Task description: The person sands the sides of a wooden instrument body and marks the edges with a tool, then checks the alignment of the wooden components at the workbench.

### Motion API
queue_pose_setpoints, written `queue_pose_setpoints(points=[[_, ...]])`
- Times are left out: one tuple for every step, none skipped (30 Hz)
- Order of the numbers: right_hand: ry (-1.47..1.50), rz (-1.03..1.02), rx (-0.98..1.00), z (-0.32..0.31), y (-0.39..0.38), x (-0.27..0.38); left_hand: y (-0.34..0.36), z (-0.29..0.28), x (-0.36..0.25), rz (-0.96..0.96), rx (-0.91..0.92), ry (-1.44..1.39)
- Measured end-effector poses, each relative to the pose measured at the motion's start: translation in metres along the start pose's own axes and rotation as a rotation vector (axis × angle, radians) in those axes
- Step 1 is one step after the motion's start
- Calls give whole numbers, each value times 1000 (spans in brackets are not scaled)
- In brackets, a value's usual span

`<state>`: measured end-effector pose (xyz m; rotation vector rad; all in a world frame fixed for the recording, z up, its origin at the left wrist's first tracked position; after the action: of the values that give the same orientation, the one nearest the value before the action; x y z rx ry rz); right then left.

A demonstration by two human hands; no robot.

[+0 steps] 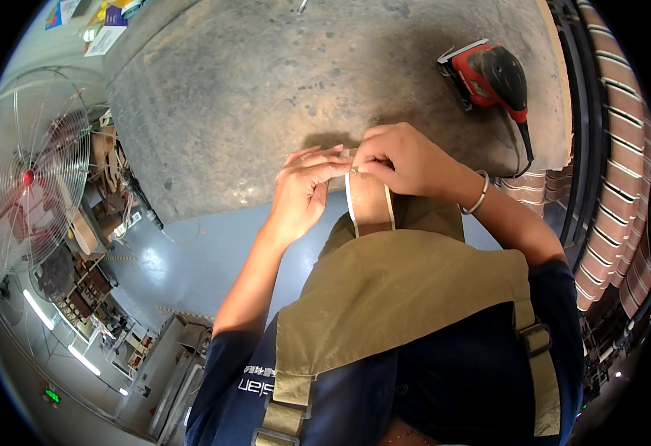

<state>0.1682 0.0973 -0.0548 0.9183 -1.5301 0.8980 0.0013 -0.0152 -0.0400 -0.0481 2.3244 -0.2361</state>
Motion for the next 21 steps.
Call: queue_pose_setpoints(points=[[17, -7, -12, -2, 3, -1, 2, 0, 0, -22, -9, -5], [-2, 0, -28, -1, 4, -6, 4, 3, 4, -40, -7, -29], [-21, 7, -45, 2, 4, -13, 7, 8, 10, -58, -6, -54], [-41, 18, -63, 3, 6, -16, 9, 11, 13, -73, -3, -82], [-35, -1, -59, 4, 5, -15, 8, 11, 13, -51, 5, -70], [-29, -19, -55, 5, 3, -11, 6, 8, 11, -29, 13, -58], [-21, -36, -50, 7, 1, -7, 2, 5, 10, -9, 22, -46], [24, -1, -7, 5, 0, -1, -2, 2, 8, 15, 35, -56], [69, 34, 36, 1, -1, 10, -6, -2, 6, 39, 49, -67], [110, 71, 79, -1, -3, 15, -8, -3, 2, 65, 61, -82], [84, 55, 43, -3, -2, 13, -5, -4, 1, 24, 41, -72], [59, 38, 7, -3, 0, 7, -1, -4, -2, -17, 22, -62], [34, 17, -31, -3, 3, 2, 4, -4, -3, -57, 2, -46], [18, 12, -42, -1, 4, -5, 6, 0, 0, -71, 3, -65], [2, 6, -52, 3, 4, -13, 7, 6, 6, -85, 3, -83], [-14, 6, -63, 4, 5, -15, 8, 10, 10, -99, 6, -107], [-23, -21, -61, 5, 3, -13, 6, 9, 10, -63, -3, -74], [-31, -49, -60, 6, 0, -9, 2, 6, 9, -27, -12, -41], [-37, -77, -60, 8, -2, -4, -3, 4, 7, 9, -19, -6], [-2, -88, -33, 8, -5, 2, -8, 1, 4, 30, -8, -3], [32, -98, -6, 7, -9, 9, -13, -3, -1, 51, 3, 1]])
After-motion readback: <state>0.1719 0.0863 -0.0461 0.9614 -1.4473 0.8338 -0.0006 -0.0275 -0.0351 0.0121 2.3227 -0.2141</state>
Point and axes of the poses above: each hand's wrist, its own y-axis towards the middle knuckle, its own z-axis out of the palm, x = y × z, the point moved 4 cm from there along y, towards the middle knuckle, and after that the axes turned 11 degrees about y, right-handed, at the moved point
